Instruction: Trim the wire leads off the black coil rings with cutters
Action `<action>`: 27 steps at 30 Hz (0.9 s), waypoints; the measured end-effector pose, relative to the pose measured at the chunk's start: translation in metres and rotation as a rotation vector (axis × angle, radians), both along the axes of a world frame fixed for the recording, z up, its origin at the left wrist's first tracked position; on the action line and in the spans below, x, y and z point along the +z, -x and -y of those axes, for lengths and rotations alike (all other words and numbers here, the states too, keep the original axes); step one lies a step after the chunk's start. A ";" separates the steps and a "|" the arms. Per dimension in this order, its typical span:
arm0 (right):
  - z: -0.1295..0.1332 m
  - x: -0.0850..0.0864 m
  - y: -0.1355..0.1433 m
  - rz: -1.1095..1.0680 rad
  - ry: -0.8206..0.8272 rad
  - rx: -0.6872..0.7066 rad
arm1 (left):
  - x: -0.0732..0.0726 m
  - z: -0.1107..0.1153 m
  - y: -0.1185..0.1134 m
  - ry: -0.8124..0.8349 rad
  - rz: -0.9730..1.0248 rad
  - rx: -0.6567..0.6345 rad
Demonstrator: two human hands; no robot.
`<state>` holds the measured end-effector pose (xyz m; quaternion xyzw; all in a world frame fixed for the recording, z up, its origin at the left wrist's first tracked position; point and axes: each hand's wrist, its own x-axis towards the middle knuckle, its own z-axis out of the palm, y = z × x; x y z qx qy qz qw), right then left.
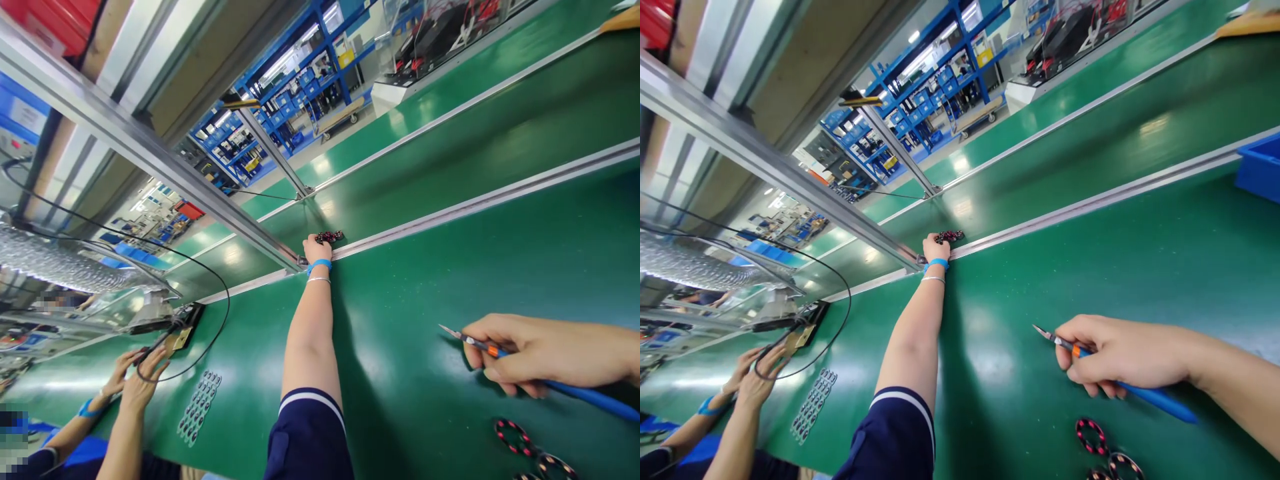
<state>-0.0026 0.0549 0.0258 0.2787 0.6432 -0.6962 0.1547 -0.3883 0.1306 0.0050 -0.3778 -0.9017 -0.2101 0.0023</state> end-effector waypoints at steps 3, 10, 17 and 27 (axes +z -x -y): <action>0.000 -0.004 -0.002 0.006 0.007 0.015 | 0.010 0.002 0.002 0.010 -0.007 -0.011; -0.005 0.001 0.000 -0.085 0.070 -0.009 | 0.042 0.016 -0.023 -0.049 -0.007 -0.140; -0.022 -0.001 0.001 -0.249 0.228 -0.369 | 0.036 0.176 -0.157 -0.164 0.400 -1.250; -0.024 -0.003 0.000 -0.301 0.232 -0.550 | -0.007 0.196 -0.233 -0.190 0.033 -1.381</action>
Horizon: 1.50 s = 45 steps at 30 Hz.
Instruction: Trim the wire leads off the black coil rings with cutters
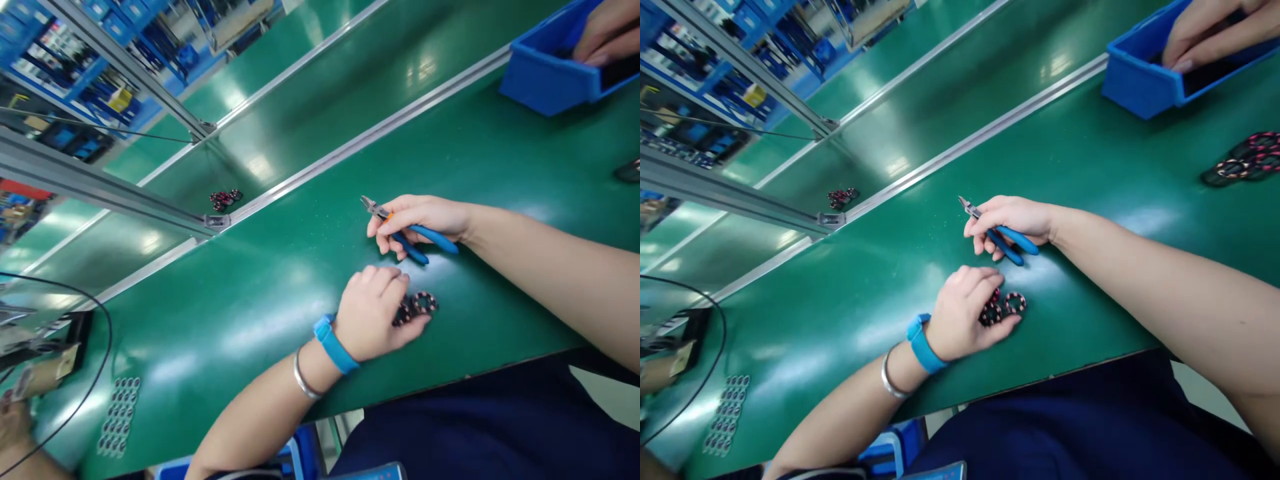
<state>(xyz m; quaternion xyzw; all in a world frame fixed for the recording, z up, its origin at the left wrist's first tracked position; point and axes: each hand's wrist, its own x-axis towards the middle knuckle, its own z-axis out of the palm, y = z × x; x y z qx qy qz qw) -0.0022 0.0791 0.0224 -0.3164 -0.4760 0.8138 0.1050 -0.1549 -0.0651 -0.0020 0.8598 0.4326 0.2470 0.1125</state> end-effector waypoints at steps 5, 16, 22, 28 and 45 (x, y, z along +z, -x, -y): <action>0.003 0.002 0.002 0.025 0.003 -0.091 | 0.002 -0.013 0.025 -0.025 0.171 0.207; 0.005 0.007 0.008 0.065 0.042 -0.232 | 0.003 -0.008 0.017 0.038 0.121 0.405; 0.005 0.006 0.007 0.052 0.036 -0.199 | 0.004 -0.007 0.025 0.334 0.757 0.489; 0.010 0.000 0.006 0.118 0.007 -0.135 | 0.002 -0.022 0.041 0.498 1.075 0.627; 0.016 0.012 0.013 0.045 -0.291 0.051 | 0.002 -0.025 0.039 0.608 1.154 0.623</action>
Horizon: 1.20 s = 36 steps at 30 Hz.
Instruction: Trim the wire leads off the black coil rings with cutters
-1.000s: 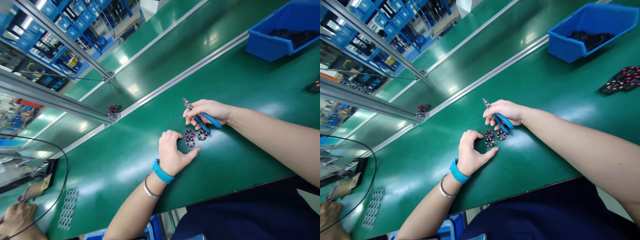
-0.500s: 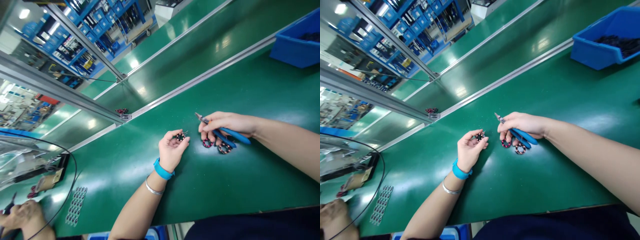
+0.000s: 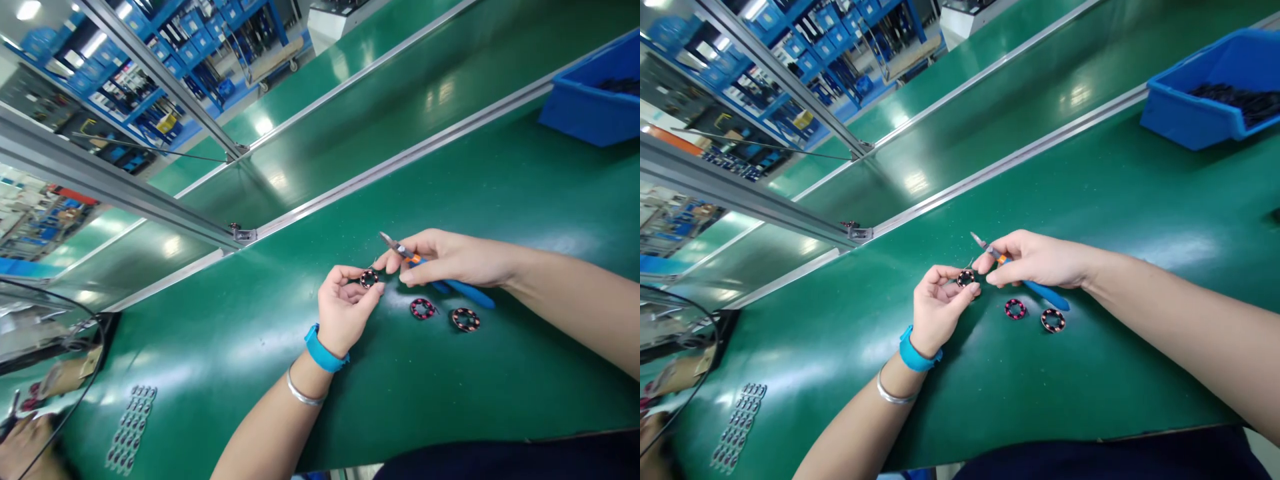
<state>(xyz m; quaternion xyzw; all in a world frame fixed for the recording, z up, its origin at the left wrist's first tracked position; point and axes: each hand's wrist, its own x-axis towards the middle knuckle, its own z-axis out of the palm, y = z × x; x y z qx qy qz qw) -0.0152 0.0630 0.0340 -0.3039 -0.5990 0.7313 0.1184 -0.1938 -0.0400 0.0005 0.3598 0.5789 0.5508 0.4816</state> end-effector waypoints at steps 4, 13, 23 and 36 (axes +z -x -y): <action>0.006 0.002 0.002 -0.050 -0.164 0.149 | 0.000 -0.001 -0.001 -0.017 0.010 0.004; 0.003 0.005 0.002 0.055 -0.224 -0.007 | 0.005 0.006 -0.005 -0.018 -0.060 -0.233; 0.001 0.011 -0.012 0.058 -0.169 0.153 | 0.002 0.002 -0.004 -0.011 -0.068 -0.044; -0.007 0.013 -0.019 0.143 0.088 0.091 | 0.004 0.002 0.001 -0.024 0.019 -0.134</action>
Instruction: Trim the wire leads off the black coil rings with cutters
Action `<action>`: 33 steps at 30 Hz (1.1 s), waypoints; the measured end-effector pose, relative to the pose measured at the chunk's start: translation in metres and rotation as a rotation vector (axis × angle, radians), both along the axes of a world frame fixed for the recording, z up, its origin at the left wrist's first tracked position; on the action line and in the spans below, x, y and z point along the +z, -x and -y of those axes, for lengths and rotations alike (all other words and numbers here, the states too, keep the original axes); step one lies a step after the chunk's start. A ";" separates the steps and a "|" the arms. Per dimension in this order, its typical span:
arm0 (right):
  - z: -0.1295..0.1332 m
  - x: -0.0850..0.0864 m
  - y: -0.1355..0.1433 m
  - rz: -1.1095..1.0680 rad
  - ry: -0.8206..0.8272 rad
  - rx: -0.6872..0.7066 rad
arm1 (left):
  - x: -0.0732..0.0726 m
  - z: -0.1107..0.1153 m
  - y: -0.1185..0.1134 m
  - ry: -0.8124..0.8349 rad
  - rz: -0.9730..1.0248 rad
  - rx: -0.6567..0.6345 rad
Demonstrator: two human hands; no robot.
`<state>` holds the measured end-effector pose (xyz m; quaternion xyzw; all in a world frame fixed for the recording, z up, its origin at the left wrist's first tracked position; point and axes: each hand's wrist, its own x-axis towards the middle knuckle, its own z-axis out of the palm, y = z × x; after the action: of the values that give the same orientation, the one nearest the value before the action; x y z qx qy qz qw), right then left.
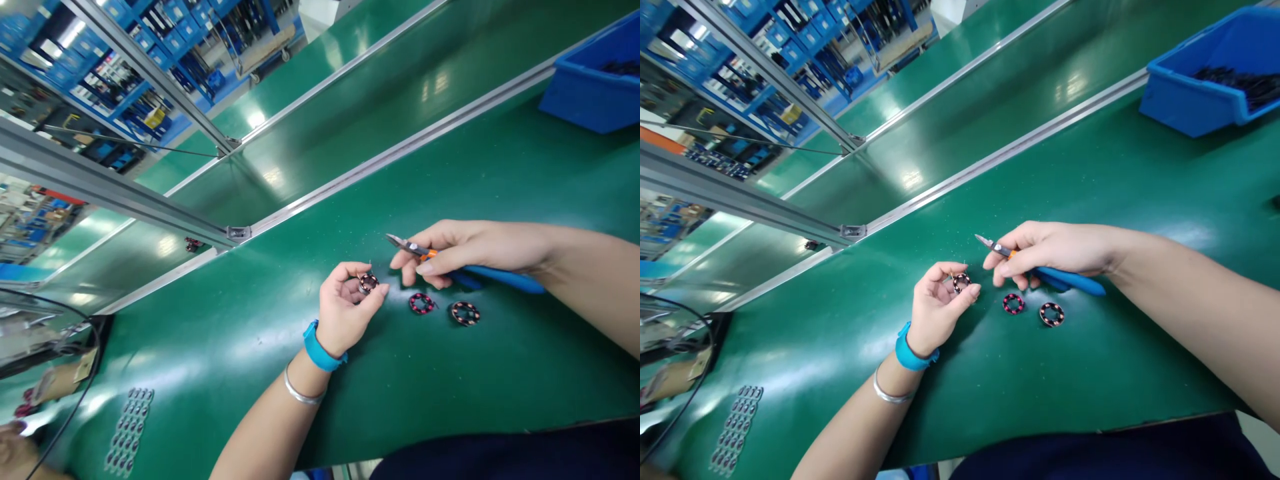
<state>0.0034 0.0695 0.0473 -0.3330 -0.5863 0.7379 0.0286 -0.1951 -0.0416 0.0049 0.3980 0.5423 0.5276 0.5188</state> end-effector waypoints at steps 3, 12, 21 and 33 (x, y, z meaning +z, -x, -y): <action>-0.002 -0.004 0.002 0.027 0.083 0.114 | 0.000 0.000 0.003 -0.011 0.008 -0.088; -0.011 -0.024 0.006 -0.024 0.166 0.355 | 0.000 -0.001 0.010 0.012 0.026 -0.214; -0.013 -0.027 0.006 -0.031 0.151 0.391 | 0.000 0.000 0.010 0.028 0.014 -0.226; -0.013 -0.026 0.006 -0.019 0.060 0.428 | 0.001 0.000 0.011 0.044 0.038 -0.238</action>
<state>-0.0026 0.0820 0.0209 -0.1948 -0.6211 0.7474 -0.1331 -0.2061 -0.0417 0.0055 0.4380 0.4929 0.4576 0.5965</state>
